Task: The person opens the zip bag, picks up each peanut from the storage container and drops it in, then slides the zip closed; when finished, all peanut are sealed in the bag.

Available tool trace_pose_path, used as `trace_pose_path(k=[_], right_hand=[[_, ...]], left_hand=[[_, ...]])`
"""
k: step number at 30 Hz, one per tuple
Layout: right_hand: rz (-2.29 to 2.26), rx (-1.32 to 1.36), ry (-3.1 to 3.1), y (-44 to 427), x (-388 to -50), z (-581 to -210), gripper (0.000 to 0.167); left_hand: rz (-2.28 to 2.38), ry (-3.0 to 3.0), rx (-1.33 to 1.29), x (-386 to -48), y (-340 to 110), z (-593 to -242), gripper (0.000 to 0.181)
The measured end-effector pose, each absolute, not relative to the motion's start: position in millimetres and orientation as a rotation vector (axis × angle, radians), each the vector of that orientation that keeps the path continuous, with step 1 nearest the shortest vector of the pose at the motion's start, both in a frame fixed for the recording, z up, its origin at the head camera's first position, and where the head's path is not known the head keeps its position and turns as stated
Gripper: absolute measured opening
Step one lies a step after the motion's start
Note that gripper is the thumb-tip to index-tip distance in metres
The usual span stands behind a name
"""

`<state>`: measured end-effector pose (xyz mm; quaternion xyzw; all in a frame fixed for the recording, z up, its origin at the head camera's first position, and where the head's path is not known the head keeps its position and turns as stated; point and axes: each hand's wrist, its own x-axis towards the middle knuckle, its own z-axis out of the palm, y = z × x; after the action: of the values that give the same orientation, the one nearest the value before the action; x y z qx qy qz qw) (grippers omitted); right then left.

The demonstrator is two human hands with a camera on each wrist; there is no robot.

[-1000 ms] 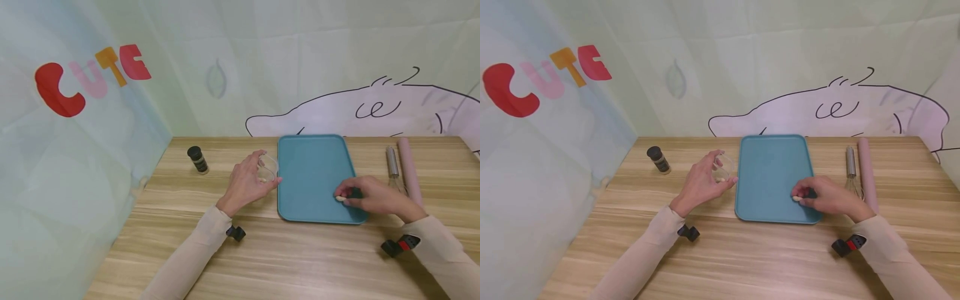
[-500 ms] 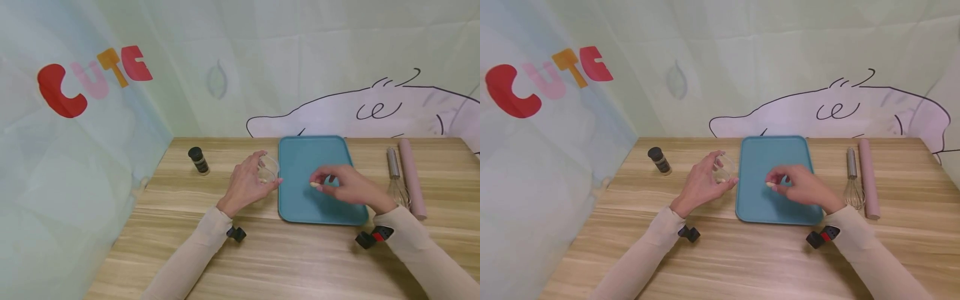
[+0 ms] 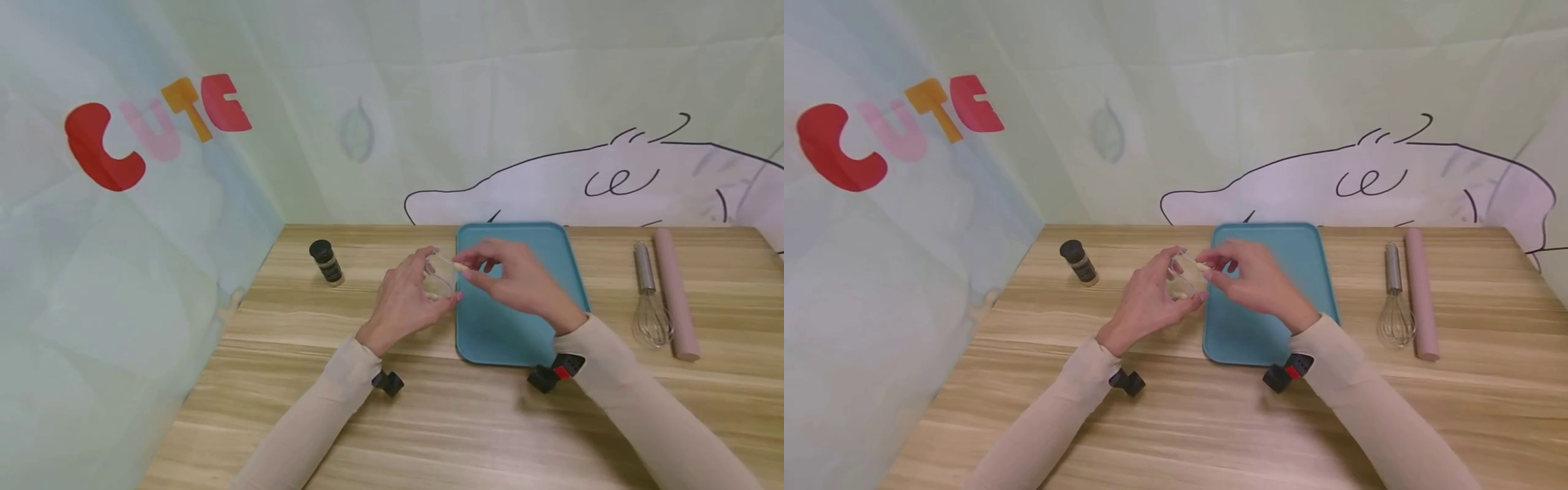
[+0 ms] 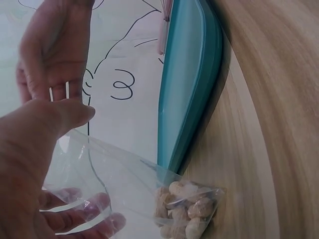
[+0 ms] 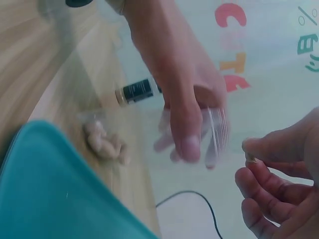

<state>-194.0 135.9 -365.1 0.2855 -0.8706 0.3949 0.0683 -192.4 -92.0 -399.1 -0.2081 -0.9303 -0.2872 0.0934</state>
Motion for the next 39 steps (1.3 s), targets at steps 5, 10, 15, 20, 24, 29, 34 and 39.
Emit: trace_pose_path(k=[5, 10, 15, 20, 24, 29, 34, 39], right_hand=[[1.236, 0.865, -2.603, 122, -197, -365, 0.025], [1.272, 0.857, -2.563, 121, -196, -369, 0.024], [1.303, 0.899, -2.474, 126, -189, -374, 0.021], [1.291, 0.865, -2.485, 125, -177, -377, 0.01], [1.252, 0.73, -2.566, 119, -169, -379, 0.017], [1.119, 0.623, -2.615, 108, -164, -382, 0.022], [1.01, 0.551, -2.615, 103, -163, -383, 0.013], [1.071, 0.515, -2.522, 107, -168, -387, 0.008]], left_hand=[[-0.824, -2.742, -0.622, -192, -91, -400, 0.084], [-0.827, -2.746, -0.607, -192, -92, -400, 0.084], [-0.842, -2.753, -0.598, -192, -92, -399, 0.084], [-0.818, -2.733, -0.621, -192, -92, -401, 0.082], [-0.796, -2.714, -0.632, -192, -91, -402, 0.082], [-0.784, -2.713, -0.593, -191, -91, -401, 0.085], [-0.819, -2.707, -0.591, -192, -91, -398, 0.087], [-1.017, -2.667, -0.622, -196, -96, -392, 0.086]])
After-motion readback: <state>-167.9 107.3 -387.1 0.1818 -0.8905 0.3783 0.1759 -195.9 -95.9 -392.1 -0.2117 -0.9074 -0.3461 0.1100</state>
